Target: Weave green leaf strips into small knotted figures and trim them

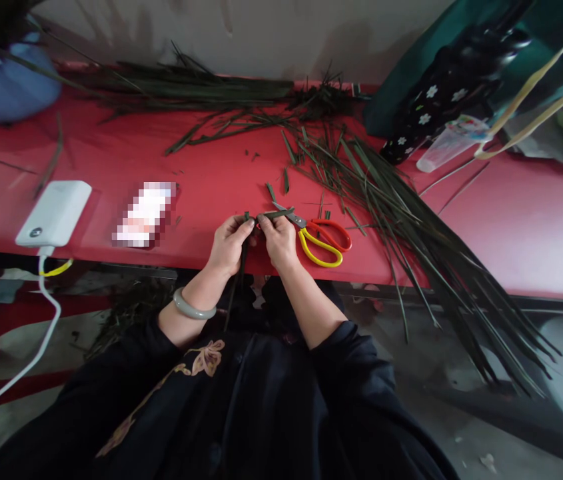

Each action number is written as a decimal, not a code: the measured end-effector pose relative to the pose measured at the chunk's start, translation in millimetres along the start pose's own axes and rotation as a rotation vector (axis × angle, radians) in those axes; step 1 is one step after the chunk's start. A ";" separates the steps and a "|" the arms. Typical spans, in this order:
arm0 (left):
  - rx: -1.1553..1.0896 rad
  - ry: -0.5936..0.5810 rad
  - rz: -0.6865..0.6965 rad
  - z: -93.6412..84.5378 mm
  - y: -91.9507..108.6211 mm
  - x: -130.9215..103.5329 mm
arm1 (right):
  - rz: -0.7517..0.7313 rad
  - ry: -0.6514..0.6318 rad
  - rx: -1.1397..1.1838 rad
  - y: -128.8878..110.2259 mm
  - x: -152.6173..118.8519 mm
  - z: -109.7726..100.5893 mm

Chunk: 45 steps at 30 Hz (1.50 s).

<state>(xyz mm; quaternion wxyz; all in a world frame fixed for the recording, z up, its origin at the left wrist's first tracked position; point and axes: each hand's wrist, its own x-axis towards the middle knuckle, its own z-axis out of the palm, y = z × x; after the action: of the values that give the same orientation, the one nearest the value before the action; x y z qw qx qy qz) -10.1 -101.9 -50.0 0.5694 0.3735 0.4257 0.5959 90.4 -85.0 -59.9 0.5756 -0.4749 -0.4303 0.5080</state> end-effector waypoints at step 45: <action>-0.030 -0.022 -0.045 -2.8 -0.8 6.5 | -0.125 -0.063 -0.077 4.2 -1.3 -3.3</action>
<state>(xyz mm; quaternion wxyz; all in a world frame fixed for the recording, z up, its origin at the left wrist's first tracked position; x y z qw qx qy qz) -12.9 -95.6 -52.0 0.5929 0.3615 0.4189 0.5851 92.7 -86.6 -64.6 0.5737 -0.4526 -0.4963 0.4686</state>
